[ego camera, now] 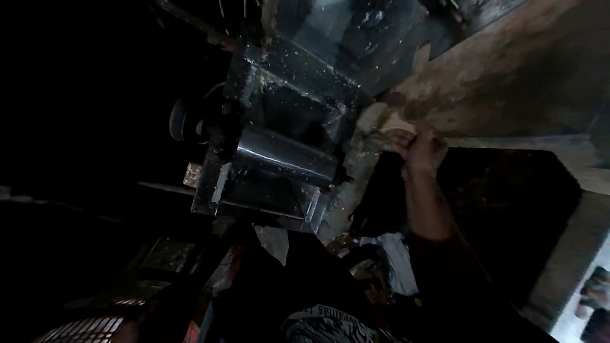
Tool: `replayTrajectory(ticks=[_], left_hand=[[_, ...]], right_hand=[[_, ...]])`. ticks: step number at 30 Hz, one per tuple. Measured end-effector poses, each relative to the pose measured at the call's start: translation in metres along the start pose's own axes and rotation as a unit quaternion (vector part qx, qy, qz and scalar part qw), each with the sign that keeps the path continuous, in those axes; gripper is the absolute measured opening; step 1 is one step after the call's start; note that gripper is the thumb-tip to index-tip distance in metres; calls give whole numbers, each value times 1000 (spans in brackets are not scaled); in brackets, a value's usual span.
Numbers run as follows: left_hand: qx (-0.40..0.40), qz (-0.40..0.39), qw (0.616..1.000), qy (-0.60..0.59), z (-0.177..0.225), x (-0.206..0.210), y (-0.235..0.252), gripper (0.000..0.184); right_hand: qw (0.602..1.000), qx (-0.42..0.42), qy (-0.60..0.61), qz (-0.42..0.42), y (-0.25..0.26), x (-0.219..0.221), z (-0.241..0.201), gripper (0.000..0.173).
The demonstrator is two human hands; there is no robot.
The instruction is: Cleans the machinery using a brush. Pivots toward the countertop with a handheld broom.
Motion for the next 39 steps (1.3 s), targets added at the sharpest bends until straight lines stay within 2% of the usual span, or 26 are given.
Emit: replayTrajectory(ticks=[2, 4, 5, 7, 9, 10, 12, 14, 18, 22, 26, 29, 31, 32, 34, 36, 38, 39], left_hand=[[-23, -4, 1000, 5, -1, 3, 0, 36], [-31, -21, 999, 25, 5, 6, 0, 37], [-24, -19, 999, 31, 2, 7, 0, 37], [-6, -6, 1000, 22, -9, 9, -2, 37], [6, 0, 1000, 12, -5, 8, -2, 38], [5, -7, 1000, 15, -1, 9, -1, 39], [5, -6, 1000, 18, 3, 10, 3, 39], [3, 1, 1000, 22, 5, 10, 3, 38], [24, 14, 999, 20, 0, 14, -4, 35], [3, 12, 1000, 22, 6, 10, -5, 35], [5, 14, 999, 39, -2, 9, -6, 35], [17, 20, 999, 42, -14, 10, -10, 35], [22, 22, 999, 41, -4, 3, -9, 33], [20, 16, 999, 45, -1, 0, -10, 33], [13, 10, 998, 55, 3, -3, -7, 34], [-4, 10, 998, 55, -1, -5, -5, 36], [-25, 14, 998, 48, -2, -8, -4, 38], [-30, 13, 999, 36, -2, -8, -4, 38]], right_hand=[[999, -51, -2, 7, 3, -1, -8, 33], [996, -31, -61, -60, -12, 3, -1, 39], [984, -60, -132, -101, -25, 9, -7, 37], [925, -190, -282, -169, -73, 24, -31, 31], [851, -342, -331, -222, -127, 52, -49, 31], [815, -383, -367, -234, -146, 69, -48, 36], [761, -409, -437, -250, -156, 105, -31, 40], [734, -413, -474, -257, -146, 136, -10, 41], [725, -467, -468, -193, -131, 148, -4, 41], [720, -451, -505, -153, -119, 135, -16, 42], [705, -422, -552, -143, -108, 141, -10, 44], [740, -352, -559, -130, -114, 144, -38, 35], [775, -261, -560, -132, -119, 128, -64, 35], [784, -257, -550, -130, -122, 119, -73, 35], [790, -320, -509, -121, -125, 106, -77, 32], [764, -353, -516, -159, -129, 105, -59, 34], [722, -326, -560, -242, -138, 111, -45, 32], [731, -319, -544, -261, -144, 113, -49, 27]])
Point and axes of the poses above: each hand's wrist, its own y-axis towards the middle knuckle, its own x-axis out of the palm, z = x × y, the point moved 9 cm from there along y, towards the middle knuckle, and after that the axes turned 7 degrees about x, right-handed, at the moved point
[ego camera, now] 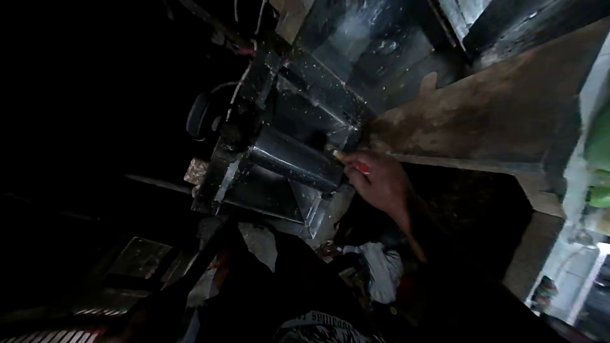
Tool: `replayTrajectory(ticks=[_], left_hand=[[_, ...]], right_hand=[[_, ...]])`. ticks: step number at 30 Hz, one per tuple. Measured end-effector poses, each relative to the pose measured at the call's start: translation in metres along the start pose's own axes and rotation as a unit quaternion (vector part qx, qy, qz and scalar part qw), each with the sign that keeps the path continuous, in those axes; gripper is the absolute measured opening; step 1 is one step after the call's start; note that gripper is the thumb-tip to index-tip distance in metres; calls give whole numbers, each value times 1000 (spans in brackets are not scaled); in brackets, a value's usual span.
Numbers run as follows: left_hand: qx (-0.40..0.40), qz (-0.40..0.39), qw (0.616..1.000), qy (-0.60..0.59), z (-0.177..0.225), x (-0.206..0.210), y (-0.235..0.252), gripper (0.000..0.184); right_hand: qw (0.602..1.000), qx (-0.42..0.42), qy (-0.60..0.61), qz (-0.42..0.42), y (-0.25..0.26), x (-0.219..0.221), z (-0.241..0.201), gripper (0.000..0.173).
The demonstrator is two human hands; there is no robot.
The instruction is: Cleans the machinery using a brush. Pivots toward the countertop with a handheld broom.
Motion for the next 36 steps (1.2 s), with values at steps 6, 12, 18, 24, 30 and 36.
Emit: replayTrajectory(ticks=[6, 12, 18, 24, 30, 36], left_hand=[[-4, -1, 1000, -27, -19, 6, -3, 35], [36, 21, 999, -20, -2, -2, -6, 34], [21, 26, 999, -17, -1, -7, -12, 33], [-10, 20, 999, -30, -5, -8, -14, 34], [-4, 24, 999, -32, -20, -2, -17, 34], [12, 3, 999, -51, 6, -7, -4, 29]], right_hand=[[995, -8, 23, 95, 9, -8, -39, 47], [992, 28, -44, 114, 46, 22, -101, 44], [989, -52, 49, 128, 46, 2, -126, 39], [964, 126, 235, -12, 99, 57, -43, 33], [948, 184, 254, -61, 97, 30, -60, 29], [996, -52, 63, 22, 81, 25, -64, 35]])
Point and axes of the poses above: each hand's wrist, its own y-axis towards the middle knuckle, its own x-axis out of the palm, z = x × y, the point moved 9 cm from there along y, towards the middle knuckle, and after that the axes turned 7 degrees about x, right-handed, at the moved point
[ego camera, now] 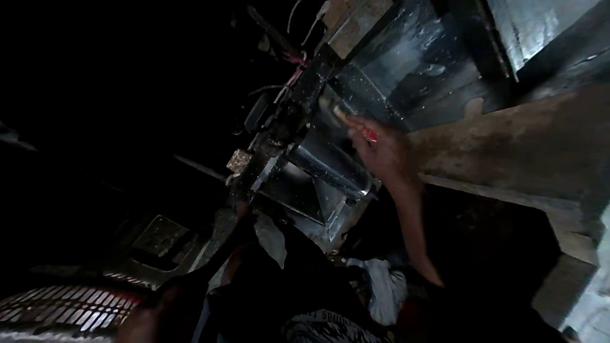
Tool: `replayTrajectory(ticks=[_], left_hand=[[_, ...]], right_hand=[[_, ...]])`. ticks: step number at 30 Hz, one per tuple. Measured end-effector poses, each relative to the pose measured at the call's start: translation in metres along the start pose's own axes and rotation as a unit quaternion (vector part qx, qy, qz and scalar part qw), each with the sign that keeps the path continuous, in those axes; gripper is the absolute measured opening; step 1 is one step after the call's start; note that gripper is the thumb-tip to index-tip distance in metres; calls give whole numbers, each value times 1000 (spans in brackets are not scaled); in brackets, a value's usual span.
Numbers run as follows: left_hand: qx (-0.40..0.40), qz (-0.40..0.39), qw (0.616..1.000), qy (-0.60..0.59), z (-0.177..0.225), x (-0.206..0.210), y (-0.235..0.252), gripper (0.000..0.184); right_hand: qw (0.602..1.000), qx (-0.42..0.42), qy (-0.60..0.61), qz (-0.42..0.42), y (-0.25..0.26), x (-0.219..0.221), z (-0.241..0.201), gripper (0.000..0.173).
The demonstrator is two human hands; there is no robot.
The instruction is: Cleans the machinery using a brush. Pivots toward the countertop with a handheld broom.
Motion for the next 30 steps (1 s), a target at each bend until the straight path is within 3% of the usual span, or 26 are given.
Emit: replayTrajectory(ticks=[2, 4, 6, 9, 10, 11, 13, 15, 17, 18, 22, 26, 28, 30], left_hand=[[-8, -4, 1000, 14, 3, -1, -1, 29], [-33, -6, 999, 6, 6, -3, -2, 28], [-41, -12, 999, -2, 1, -3, -6, 30], [-33, -10, 999, 18, -3, 2, -9, 29], [-39, -12, 999, 19, -2, 4, -9, 29], [-42, -13, 999, 18, -2, 5, -10, 29], [-32, -3, 999, 9, -5, 5, -15, 29], [-22, 10, 1000, -11, -8, 3, -24, 31], [-36, 11, 999, -9, -13, 0, -29, 30], [-38, 16, 999, -8, -16, -1, -32, 29], [21, 68, 996, -45, -27, -6, -39, 27], [102, 150, 982, -53, -27, -10, -33, 32], [117, 181, 976, -24, -15, -9, -22, 33], [126, 169, 977, 9, 5, -11, 2, 36]], right_hand=[[992, -96, 30, 72, -6, -5, -25, 37], [989, -141, 34, -14, 0, 4, -33, 35], [991, -99, 31, -87, 2, -8, -43, 28], [995, 78, 55, -31, -23, -33, -86, 24], [994, 96, 39, -44, -26, -31, -93, 29], [993, 80, 20, -82, -25, -24, -90, 31], [994, -31, 16, -108, -14, -22, -59, 31], [975, -92, 179, -95, -26, -46, -38, 29], [897, -133, 407, -113, -60, -59, -36, 26], [889, -108, 428, -122, -81, -52, -37, 25], [974, -32, 145, -170, -149, 32, -66, 28], [991, -55, 56, -105, -158, 114, -72, 32], [986, 2, -25, -166, -155, 142, -54, 35], [978, 52, -69, -191, -149, 139, -39, 36]])
Point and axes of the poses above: each hand's wrist, its own y-axis towards the middle knuckle, its own x-axis out of the palm, z = x × y, the point moved 9 cm from there along y, towards the middle knuckle, and after that the axes turned 7 degrees about x, right-handed, at the moved point
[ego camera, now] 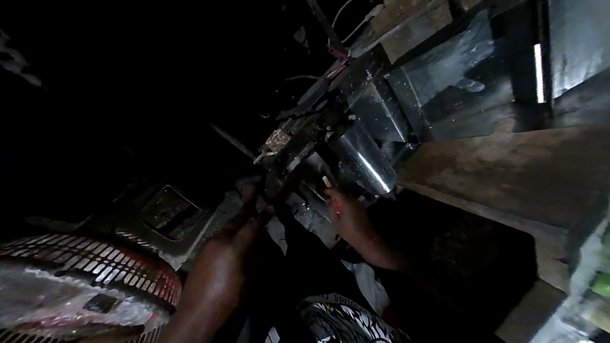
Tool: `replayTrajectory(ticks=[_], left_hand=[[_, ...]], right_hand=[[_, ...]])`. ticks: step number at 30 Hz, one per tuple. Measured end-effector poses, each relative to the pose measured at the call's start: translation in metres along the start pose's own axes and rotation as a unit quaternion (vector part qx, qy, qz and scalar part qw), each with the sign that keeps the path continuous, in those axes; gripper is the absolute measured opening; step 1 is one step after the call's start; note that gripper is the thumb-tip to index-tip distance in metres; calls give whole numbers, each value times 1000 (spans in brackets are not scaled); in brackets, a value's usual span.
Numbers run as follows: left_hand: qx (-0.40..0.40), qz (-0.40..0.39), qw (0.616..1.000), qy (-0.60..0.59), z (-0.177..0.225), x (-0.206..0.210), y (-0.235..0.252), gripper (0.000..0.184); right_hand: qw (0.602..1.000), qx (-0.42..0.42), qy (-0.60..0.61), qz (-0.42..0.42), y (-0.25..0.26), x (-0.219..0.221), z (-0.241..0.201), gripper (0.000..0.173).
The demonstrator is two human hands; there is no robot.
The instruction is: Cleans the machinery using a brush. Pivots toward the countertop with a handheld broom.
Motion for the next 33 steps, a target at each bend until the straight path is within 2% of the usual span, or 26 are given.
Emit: replayTrajectory(ticks=[4, 7, 11, 14, 18, 21, 23, 25, 29, 33], left_hand=[[17, -88, 994, 68, 22, 12, 63, 44], [28, -142, 976, 165, 33, 3, 97, 32], [56, -120, 972, 192, 50, -23, 95, 34], [50, -105, 977, 176, 50, -23, 85, 34], [-27, -170, 972, 158, 48, -2, 90, 39], [-40, -212, 962, 164, 50, 6, 97, 23], [-38, -206, 964, 166, 58, -1, 99, 22], [-37, -194, 965, 171, 64, -7, 100, 31], [-40, -162, 972, 166, 67, -18, 97, 39], [-17, -125, 978, 166, 65, -16, 88, 36]], right_hand=[[997, -39, 27, 53, -23, -29, 16, 33], [993, -52, 65, 78, -34, -39, 23, 33], [993, -20, 71, 90, -44, -50, 27, 36], [992, 17, 51, 113, -55, -65, 32, 37], [966, -56, 150, 204, -57, -96, 27, 31], [964, 22, 85, 253, -43, -125, 26, 25], [968, 56, 10, 244, -19, -136, 34, 30], [975, 78, -29, 208, 9, -143, 43, 40], [984, 42, -80, 153, 41, -139, 43, 59], [990, 70, -73, 100, 49, -124, 43, 59]])
Point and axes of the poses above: each hand's wrist, its own y-axis towards the middle knuckle, its own x-axis out of the palm, z = x × y, the point moved 9 cm from there along y, towards the middle knuckle, and after that the axes turned 7 degrees about x, right-handed, at the moved point
